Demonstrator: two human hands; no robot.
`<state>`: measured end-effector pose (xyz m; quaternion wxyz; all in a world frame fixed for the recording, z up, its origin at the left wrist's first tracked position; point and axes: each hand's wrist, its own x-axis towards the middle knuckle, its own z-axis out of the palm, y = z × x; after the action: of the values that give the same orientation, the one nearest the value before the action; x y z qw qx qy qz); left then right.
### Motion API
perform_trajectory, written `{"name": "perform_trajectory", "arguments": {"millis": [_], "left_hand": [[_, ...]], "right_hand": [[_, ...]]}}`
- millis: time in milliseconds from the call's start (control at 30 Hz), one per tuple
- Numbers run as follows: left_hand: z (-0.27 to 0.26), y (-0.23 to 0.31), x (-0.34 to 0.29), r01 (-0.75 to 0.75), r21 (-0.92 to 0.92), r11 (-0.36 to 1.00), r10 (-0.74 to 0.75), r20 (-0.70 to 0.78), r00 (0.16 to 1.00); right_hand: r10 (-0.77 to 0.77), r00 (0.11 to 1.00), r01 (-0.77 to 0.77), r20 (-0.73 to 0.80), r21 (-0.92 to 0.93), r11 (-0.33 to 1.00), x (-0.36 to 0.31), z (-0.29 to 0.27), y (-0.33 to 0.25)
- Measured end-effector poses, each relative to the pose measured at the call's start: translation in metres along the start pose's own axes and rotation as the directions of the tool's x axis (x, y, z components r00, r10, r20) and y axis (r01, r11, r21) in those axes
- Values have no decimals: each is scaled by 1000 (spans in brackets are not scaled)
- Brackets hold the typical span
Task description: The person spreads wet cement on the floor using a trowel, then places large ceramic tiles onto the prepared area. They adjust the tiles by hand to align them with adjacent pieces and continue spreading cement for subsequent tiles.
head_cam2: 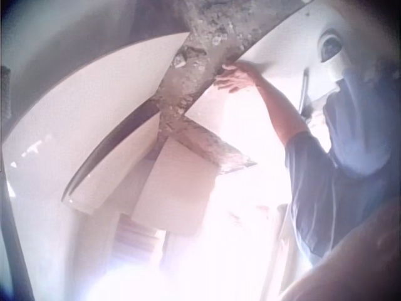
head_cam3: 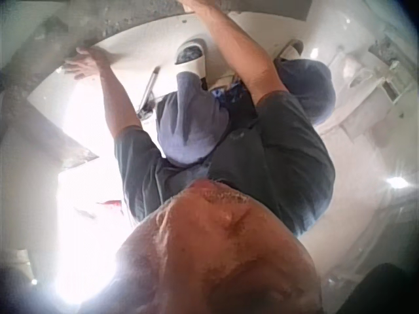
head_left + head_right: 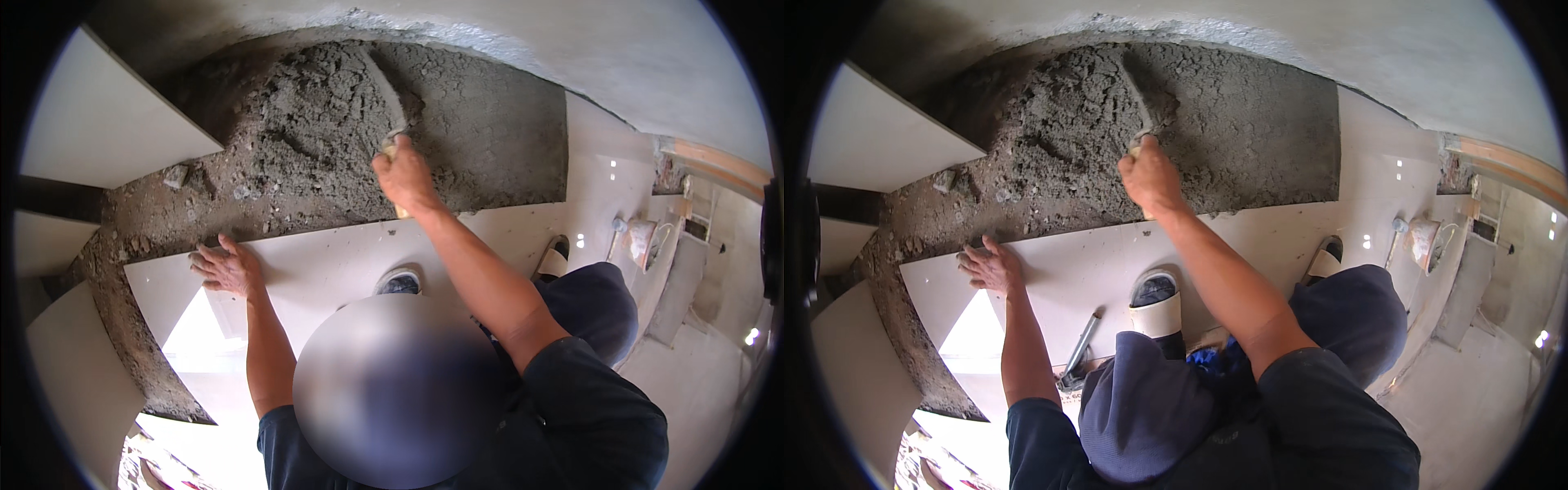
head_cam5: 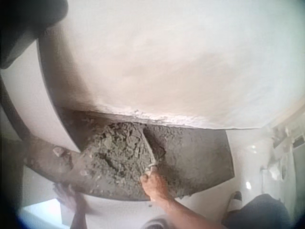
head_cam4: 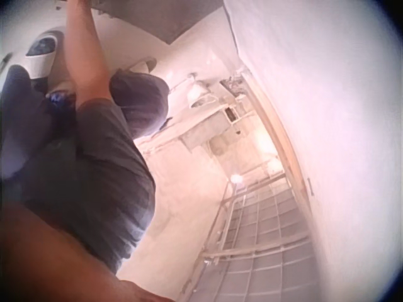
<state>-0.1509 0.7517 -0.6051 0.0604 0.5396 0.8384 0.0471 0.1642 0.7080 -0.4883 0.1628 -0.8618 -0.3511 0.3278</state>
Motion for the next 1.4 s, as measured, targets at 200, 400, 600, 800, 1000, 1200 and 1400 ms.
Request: {"name": "perform_trajectory", "arguments": {"millis": [200,400,600,800,1000,1200,1400], "left_hand": [[-3,3,1,3,30,1000,-4,21,1000],[-4,3,-1,-14,-5,1000,14,10,1000],[-6,6,1,8,13,1000,-8,57,998],[-4,2,0,-12,-4,1000,12,40,999],[-3,3,0,-19,7,1000,19,31,999],[-4,4,-1,-27,-7,1000,28,19,999],[7,-6,3,-31,-10,999,31,4,1000]], "right_hand": [[-124,989,112,83,135,985,-96,59,8],[111,994,-98,-26,295,951,-115,81,36],[-61,991,31,122,238,971,-134,106,11],[152,987,-152,43,510,846,-131,84,29],[-66,986,13,153,322,947,-136,97,17],[-195,945,193,263,36,981,-94,-12,50],[-99,817,461,568,-541,704,-58,-114,72]]}}
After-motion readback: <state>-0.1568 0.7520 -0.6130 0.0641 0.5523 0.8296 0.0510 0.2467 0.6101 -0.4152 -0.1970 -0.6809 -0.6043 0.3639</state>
